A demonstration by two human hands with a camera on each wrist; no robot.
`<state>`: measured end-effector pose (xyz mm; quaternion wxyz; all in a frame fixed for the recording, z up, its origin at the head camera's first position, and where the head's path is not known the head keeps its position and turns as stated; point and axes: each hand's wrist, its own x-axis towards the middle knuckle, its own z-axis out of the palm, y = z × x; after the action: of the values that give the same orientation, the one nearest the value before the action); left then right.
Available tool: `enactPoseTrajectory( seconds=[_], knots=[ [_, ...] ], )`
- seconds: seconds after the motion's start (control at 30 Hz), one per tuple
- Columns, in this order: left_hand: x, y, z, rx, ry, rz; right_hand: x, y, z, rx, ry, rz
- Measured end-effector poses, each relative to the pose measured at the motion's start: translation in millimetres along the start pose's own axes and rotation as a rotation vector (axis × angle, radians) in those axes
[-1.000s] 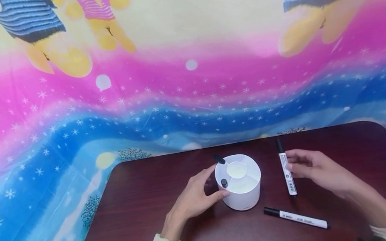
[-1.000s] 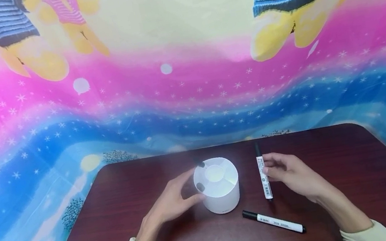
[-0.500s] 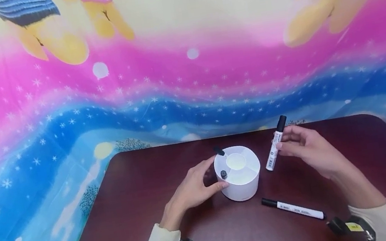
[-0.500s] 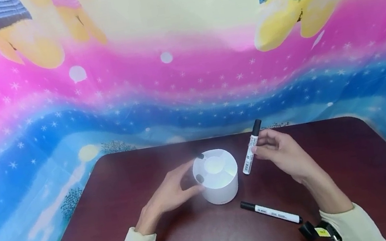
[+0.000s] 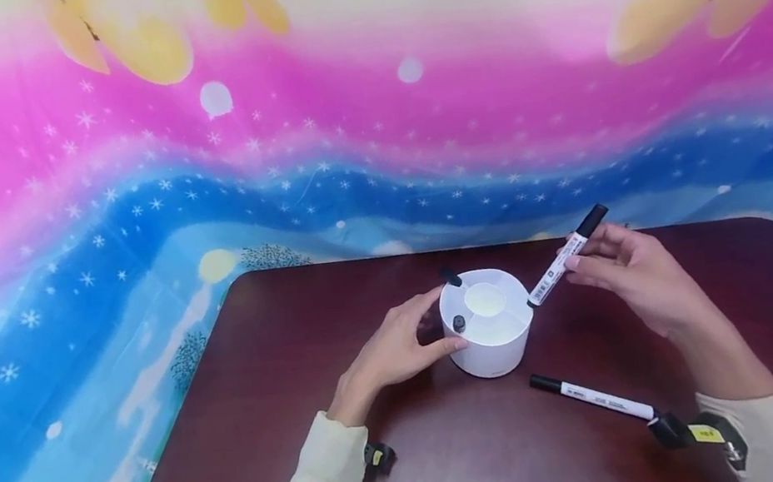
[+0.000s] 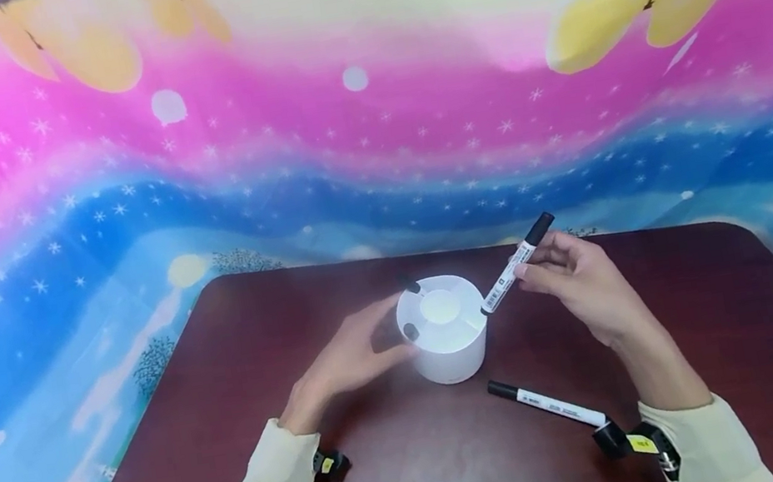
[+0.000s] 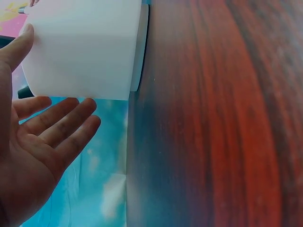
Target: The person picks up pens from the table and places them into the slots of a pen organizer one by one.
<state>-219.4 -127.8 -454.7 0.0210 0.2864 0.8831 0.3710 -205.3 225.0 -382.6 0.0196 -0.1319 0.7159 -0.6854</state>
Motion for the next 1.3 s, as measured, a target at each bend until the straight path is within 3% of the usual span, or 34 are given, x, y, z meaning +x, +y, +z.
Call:
enactPoseTrajectory(
  seconds=[0.33,0.77,1.3],
  knots=[
    [1.3,1.0,-1.2,0.006,0.001,0.004,-1.6,-0.5,3.8,0.046,0.035,-0.026],
    [-0.3,2.5,-1.0,-0.013,0.008,0.013,-3.1,-2.2,10.8,0.027,0.055,-0.031],
    [-1.3,4.4,0.1,0.004,0.003,-0.025,-3.9,-0.3,6.8,-0.040,0.057,-0.041]
  ],
)
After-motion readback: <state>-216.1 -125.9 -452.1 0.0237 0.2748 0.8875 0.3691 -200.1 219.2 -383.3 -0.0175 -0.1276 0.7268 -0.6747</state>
